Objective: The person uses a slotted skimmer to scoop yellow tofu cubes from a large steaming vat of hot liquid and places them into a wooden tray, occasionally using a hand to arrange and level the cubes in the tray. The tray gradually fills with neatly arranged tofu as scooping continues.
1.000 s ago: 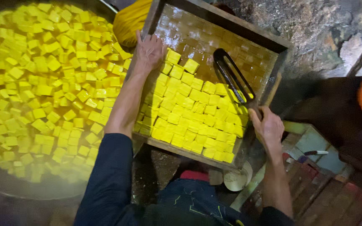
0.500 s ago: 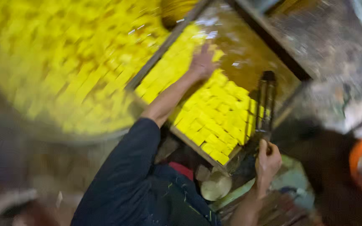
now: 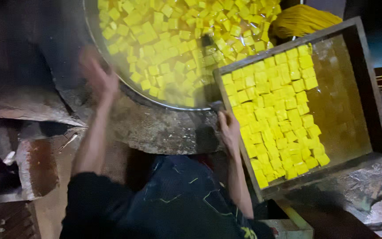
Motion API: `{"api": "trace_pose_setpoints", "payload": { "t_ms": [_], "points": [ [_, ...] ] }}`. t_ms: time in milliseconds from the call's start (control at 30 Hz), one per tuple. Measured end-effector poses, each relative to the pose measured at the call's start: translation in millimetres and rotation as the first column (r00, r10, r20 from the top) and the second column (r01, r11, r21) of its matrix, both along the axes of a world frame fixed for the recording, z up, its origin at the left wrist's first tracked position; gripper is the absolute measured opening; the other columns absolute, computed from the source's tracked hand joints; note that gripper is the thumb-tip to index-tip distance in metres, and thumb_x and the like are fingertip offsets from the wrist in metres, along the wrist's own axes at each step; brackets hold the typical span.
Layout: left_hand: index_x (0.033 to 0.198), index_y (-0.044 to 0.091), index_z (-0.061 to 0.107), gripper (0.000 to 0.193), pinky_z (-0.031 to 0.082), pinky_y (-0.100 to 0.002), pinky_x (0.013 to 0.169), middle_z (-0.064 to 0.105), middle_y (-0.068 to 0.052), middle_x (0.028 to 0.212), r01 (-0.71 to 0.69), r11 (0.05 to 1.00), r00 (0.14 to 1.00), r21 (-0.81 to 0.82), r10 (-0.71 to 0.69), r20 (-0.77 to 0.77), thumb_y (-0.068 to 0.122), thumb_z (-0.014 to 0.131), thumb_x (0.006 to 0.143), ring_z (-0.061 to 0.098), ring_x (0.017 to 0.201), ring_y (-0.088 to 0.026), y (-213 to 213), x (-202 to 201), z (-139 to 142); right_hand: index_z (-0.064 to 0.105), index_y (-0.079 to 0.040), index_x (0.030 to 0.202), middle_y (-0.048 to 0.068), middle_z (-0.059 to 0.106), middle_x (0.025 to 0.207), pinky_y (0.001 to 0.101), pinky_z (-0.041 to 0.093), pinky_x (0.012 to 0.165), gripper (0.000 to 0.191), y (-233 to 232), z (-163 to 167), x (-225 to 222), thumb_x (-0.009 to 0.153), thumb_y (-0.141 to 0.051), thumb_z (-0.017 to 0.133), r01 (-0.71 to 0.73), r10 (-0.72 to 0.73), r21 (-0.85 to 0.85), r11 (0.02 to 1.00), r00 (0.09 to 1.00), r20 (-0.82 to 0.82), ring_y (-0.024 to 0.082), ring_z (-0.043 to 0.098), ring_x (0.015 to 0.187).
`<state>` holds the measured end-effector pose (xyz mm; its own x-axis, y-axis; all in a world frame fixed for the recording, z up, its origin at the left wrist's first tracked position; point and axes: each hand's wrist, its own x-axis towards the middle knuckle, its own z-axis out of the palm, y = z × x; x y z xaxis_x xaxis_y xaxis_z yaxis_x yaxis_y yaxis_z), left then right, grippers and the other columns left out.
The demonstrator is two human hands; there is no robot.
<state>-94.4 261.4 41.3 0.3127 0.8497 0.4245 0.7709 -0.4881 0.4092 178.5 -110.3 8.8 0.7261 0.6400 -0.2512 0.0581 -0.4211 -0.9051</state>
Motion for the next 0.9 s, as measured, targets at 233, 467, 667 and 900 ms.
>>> {"api": "trace_pose_setpoints", "payload": {
  "t_ms": [233, 467, 667, 900],
  "points": [
    [0.153, 0.001, 0.042, 0.073, 0.021, -0.062, 0.119, 0.03, -0.024, 0.163, 0.042, 0.909, 0.954, -0.415, -0.16, -0.254, 0.044, 0.062, 0.098, 0.027, 0.149, -0.043, -99.5, -14.5, -24.6, 0.071, -0.006, 0.102, 0.027, 0.072, 0.094, 0.0573, 0.053, 0.077, 0.048, 128.0, -1.1, -17.0, 0.094, -0.052, 0.062, -0.157, 0.413, -0.673, 0.723, 0.879, 0.238, 0.049, 0.068, 0.09],
    [0.147, -0.002, 0.043, 0.073, 0.017, -0.059, 0.124, 0.03, -0.028, 0.162, 0.11, 0.91, 0.942, -0.401, -0.224, -0.249, 0.046, 0.061, 0.095, 0.021, 0.153, -0.043, -98.9, 9.4, -53.6, 0.076, -0.01, 0.099, 0.02, 0.074, 0.092, 0.054, 0.057, 0.072, 0.035, 235.7, -26.3, -8.7, 0.094, -0.041, 0.059, -0.186, 0.531, -0.693, 0.697, 0.783, 0.324, 0.043, 0.073, 0.088],
    [0.151, -0.001, 0.042, 0.071, 0.018, -0.056, 0.127, 0.029, -0.028, 0.163, 0.1, 0.894, 0.965, -0.437, -0.194, -0.177, 0.044, 0.057, 0.098, 0.022, 0.155, -0.043, -86.9, 5.5, -52.7, 0.074, -0.006, 0.102, 0.023, 0.073, 0.094, 0.0537, 0.056, 0.072, 0.04, 304.0, -30.2, -25.3, 0.092, -0.043, 0.065, -0.125, 0.282, -0.478, 0.869, 0.92, 0.273, 0.043, 0.071, 0.088],
    [0.152, -0.002, 0.035, 0.077, 0.014, -0.06, 0.125, 0.025, -0.033, 0.162, 0.092, 0.89, 0.922, -0.447, -0.246, -0.299, 0.052, 0.052, 0.099, 0.019, 0.154, -0.046, -87.5, 6.5, -67.1, 0.072, 0.002, 0.109, 0.029, 0.071, 0.102, 0.0568, 0.052, 0.075, 0.054, 258.4, -37.5, -39.6, 0.085, -0.047, 0.075, 0.06, 0.055, -0.316, 0.947, 0.937, 0.344, 0.048, 0.067, 0.094]
  ]
}}
